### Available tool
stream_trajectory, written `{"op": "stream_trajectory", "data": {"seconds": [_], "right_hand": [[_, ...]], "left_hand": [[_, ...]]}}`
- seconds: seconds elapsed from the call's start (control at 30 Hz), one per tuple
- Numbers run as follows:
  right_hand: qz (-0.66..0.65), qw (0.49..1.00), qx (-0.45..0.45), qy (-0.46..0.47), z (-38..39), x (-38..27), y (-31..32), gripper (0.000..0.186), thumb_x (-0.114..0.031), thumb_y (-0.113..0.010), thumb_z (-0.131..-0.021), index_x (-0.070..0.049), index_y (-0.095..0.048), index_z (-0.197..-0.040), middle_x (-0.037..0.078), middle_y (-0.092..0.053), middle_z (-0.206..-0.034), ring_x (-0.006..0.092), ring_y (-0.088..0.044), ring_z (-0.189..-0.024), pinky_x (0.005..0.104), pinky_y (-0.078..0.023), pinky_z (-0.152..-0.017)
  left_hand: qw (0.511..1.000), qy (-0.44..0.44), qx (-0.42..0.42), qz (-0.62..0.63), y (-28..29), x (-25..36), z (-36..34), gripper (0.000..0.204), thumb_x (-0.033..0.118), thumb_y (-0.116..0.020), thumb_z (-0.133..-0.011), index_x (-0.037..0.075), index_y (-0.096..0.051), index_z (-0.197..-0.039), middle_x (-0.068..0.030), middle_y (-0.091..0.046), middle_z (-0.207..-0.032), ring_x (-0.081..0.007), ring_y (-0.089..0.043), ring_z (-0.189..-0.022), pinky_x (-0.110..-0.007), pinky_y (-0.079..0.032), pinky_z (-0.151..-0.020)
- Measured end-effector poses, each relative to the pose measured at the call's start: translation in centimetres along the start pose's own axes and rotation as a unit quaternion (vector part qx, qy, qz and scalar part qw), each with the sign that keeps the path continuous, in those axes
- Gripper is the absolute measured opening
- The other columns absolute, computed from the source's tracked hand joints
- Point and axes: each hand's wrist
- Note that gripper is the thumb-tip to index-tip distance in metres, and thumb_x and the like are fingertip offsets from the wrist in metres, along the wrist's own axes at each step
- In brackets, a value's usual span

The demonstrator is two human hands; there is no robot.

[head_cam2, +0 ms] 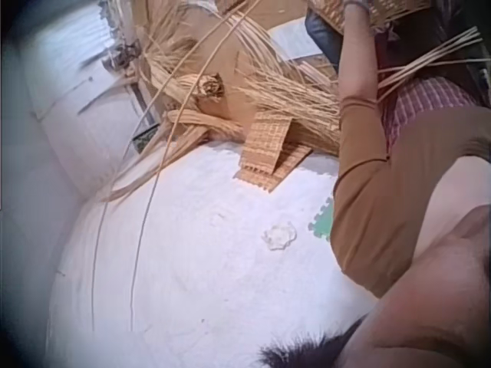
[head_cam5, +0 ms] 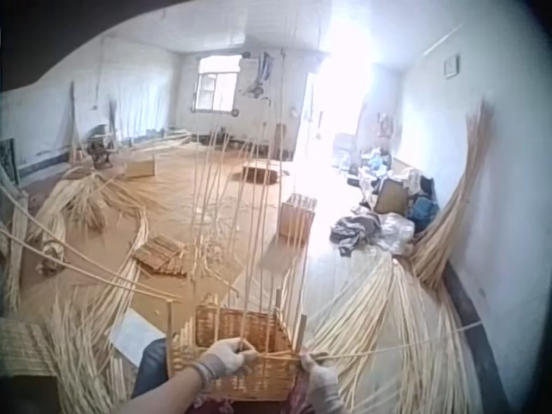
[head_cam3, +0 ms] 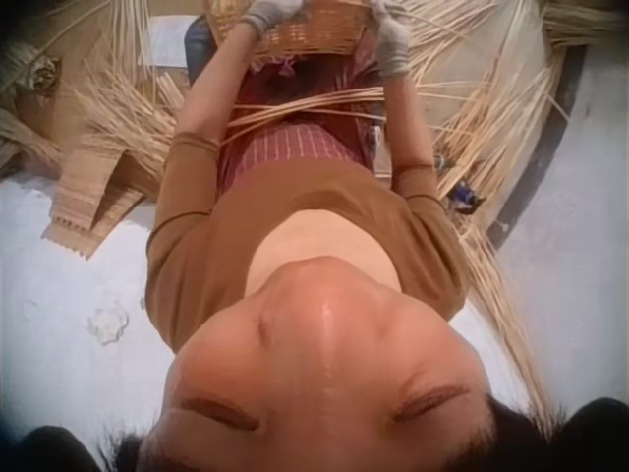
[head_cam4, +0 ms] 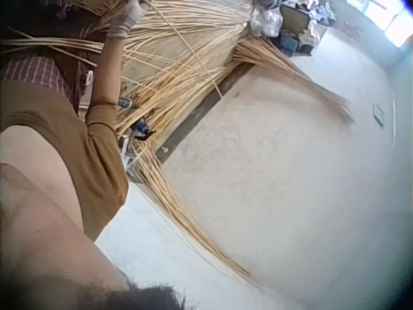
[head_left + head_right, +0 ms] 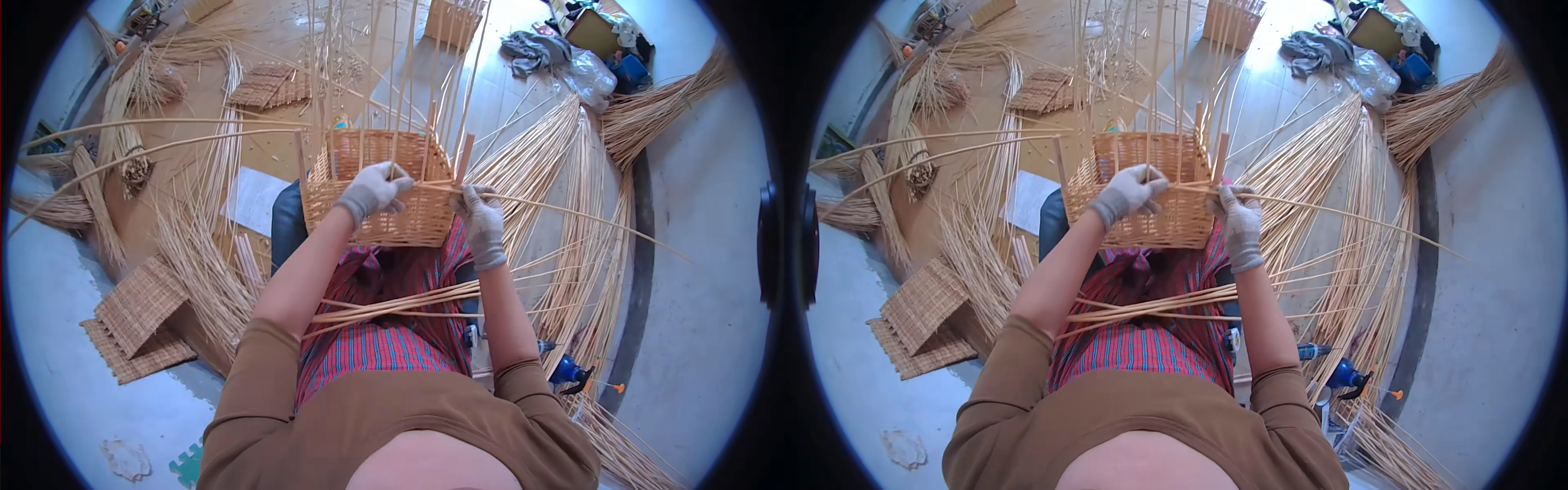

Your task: Weaving a rectangular wicker basket using long wooden strips, trimming ends with pliers, and measuring dimensions.

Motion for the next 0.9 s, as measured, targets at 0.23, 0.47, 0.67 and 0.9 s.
{"op": "stream_trajectory", "data": {"seconds": [0.23,0.47,0.67,0.9], "right_hand": [[0.466,0.745,-0.151,0.452,-4.2,-3.7,-11.8,0.046,-0.002,-0.066,-0.093,-0.002,-0.052,-0.137,0.015,-0.064,-0.129,0.0244,-0.061,-0.124,0.0342,-0.050,-0.102],[0.082,0.927,-0.159,0.329,-4.0,-4.0,-12.0,0.073,0.002,-0.047,-0.096,-0.017,-0.020,-0.161,0.003,-0.063,-0.097,0.0144,-0.061,-0.087,0.0311,-0.057,-0.081],[0.202,0.913,0.065,0.349,2.5,-0.9,-3.9,0.019,-0.015,-0.040,-0.108,-0.003,-0.051,-0.117,-0.001,-0.049,-0.079,0.0115,-0.052,-0.069,0.0297,-0.055,-0.077],[0.189,0.982,0.016,-0.020,3.5,-4.6,3.2,0.026,-0.025,-0.054,-0.106,-0.003,-0.059,-0.117,0.013,-0.068,-0.093,0.0224,-0.070,-0.079,0.0341,-0.062,-0.070]], "left_hand": [[0.982,-0.078,0.173,-0.005,-2.5,-1.7,1.4,0.035,0.036,-0.062,-0.101,0.002,-0.066,-0.091,-0.0046,-0.065,-0.071,-0.0150,-0.068,-0.053,-0.029,-0.052,-0.047],[0.981,-0.071,0.177,-0.032,-1.5,-1.9,0.9,0.034,0.036,-0.069,-0.096,0.004,-0.067,-0.083,-0.0049,-0.065,-0.067,-0.0140,-0.067,-0.052,-0.030,-0.051,-0.047],[0.932,-0.221,0.230,-0.172,-1.1,-3.9,-0.7,0.023,0.027,-0.076,-0.090,0.006,-0.068,-0.084,-0.0082,-0.068,-0.072,-0.0171,-0.071,-0.066,-0.033,-0.053,-0.054],[0.934,-0.207,-0.039,-0.288,-1.5,-1.7,14.1,0.050,0.040,-0.078,-0.081,0.013,-0.067,-0.122,-0.0123,-0.069,-0.113,-0.0271,-0.070,-0.098,-0.042,-0.054,-0.090]]}}
Point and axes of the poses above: each hand's wrist, its own z-axis away from the middle knuckle, its own y-axis out of the back of the hand, x = y × z
